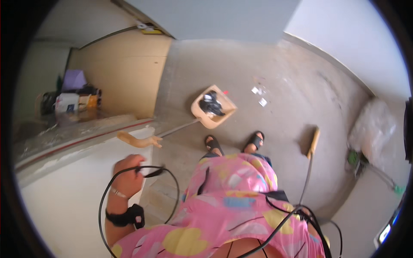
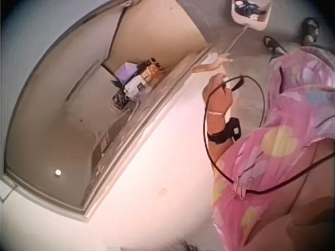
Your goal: Sweeping the floor of a hallway with a broom and dustpan, then gathering the debris into a trash bag.
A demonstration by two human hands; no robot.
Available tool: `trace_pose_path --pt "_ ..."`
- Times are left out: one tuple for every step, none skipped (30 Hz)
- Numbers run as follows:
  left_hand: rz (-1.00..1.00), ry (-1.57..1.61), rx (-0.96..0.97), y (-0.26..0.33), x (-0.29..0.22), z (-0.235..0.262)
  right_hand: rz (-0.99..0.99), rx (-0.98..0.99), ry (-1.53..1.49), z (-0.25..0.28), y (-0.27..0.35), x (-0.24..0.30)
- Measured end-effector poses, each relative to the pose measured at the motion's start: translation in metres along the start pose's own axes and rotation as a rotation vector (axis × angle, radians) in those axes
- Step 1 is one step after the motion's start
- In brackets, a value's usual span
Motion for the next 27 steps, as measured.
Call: trace_pose_path --pt "0.051 -0.142 -0.04 0.01 0.013 0.013 0.07 -0.005 0.06 0.029 0.015 0.079" --pt "0.098 -0.284 -0.084 0.02 0.027 0.023 0.159 -0.008 0.09 0.042 0.027 0.129" --pt "0.078 -0.3 -0.2 0.022 0.046 0.023 0.204 -0.039 0.089 0.045 0.05 0.153" --pt "0.078 -0.343 -0.324 0.023 0.058 0.031 0.218 -0.058 0.039 0.051 0.064 0.183" --pt "0.113 -0.366 -0.307 0.026 0.073 0.029 0.196 -0.075 0.024 0.049 0.067 0.202" --pt "0.086 -0.351 -0.312 0.023 0.077 0.027 0.019 -0.14 -0.331 0.049 0.07 0.202" --pt "0.063 -0.364 -0.265 0.011 0.084 0.014 -0.154 -0.219 -0.682 0.045 0.075 0.199" --pt "0.061 -0.408 -0.213 0.009 0.086 0.014 -0.306 -0.262 -1.029 0.034 0.075 0.201" --pt "0.03 -0.344 -0.162 -0.007 0.09 -0.006 -0.469 -0.337 -1.385 0.019 0.083 0.201" --pt "0.029 -0.34 -0.172 -0.01 0.095 -0.01 -0.46 -0.344 -1.388 0.017 0.083 0.215" --pt "-0.072 -0.307 -0.16 -0.014 0.093 -0.017 -0.429 -0.335 -1.472 0.014 0.084 0.232" --pt "-0.177 -0.275 -0.148 -0.018 0.089 -0.025 -0.399 -0.325 -1.558 0.011 0.086 0.249" --pt "-0.157 -0.284 -0.156 -0.013 0.096 -0.024 -0.312 -0.228 -1.597 0.01 0.091 0.288" --pt "-0.155 -0.284 -0.111 -0.008 0.101 -0.029 -0.297 -0.214 -1.586 0.009 0.092 0.315" --pt "-0.217 -0.25 -0.076 -0.027 0.099 -0.049 -0.309 -0.16 -1.725 0.001 0.097 0.333" --pt "-0.188 -0.265 -0.08 -0.016 0.107 -0.046 -0.313 -0.024 -1.814 -0.009 0.096 0.367" --pt "-0.247 -0.258 -0.086 -0.014 0.108 -0.053 -0.305 -0.025 -1.81 -0.013 0.099 0.39" --pt "-0.309 -0.249 -0.093 -0.014 0.107 -0.061 -0.305 0.096 -1.809 -0.023 0.105 0.42" --pt "-0.315 -0.227 -0.137 -0.016 0.107 -0.064 -0.304 0.219 -1.805 -0.031 0.107 0.449" --pt "-0.311 -0.226 -0.141 -0.021 0.113 -0.072 -0.31 0.375 -1.87 -0.04 0.107 0.478" --pt "-0.312 -0.322 -0.132 -0.026 0.12 -0.083 -0.235 0.423 -1.882 -0.042 0.102 0.503" --pt "-0.315 -0.417 -0.126 -0.03 0.124 -0.089 -0.157 0.469 -1.895 -0.043 0.098 0.528" --pt "-0.31 -0.417 -0.128 -0.032 0.127 -0.091 -0.154 0.47 -1.89 -0.044 0.096 0.548" --pt "-0.346 -0.401 -0.178 -0.045 0.12 -0.093 -0.134 0.437 -1.882 -0.039 0.092 0.564" --pt "-0.357 -0.398 -0.223 -0.047 0.117 -0.089 -0.118 0.429 -1.854 -0.036 0.09 0.583" --pt "-0.341 -0.404 -0.223 -0.044 0.118 -0.085 -0.116 0.441 -1.841 -0.037 0.089 0.603" --pt "-0.341 -0.422 -0.222 -0.041 0.116 -0.081 -0.088 0.408 -1.807 -0.035 0.087 0.62"
Point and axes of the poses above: each hand's wrist, its own y-axis away from the middle knuckle, its own z-axis out of the back of the hand, x = y × z, the point moved 9 cm from there along -y, towards the middle knuckle, and after that the axes turned 14 degrees about -y, right-handed, at the moved point
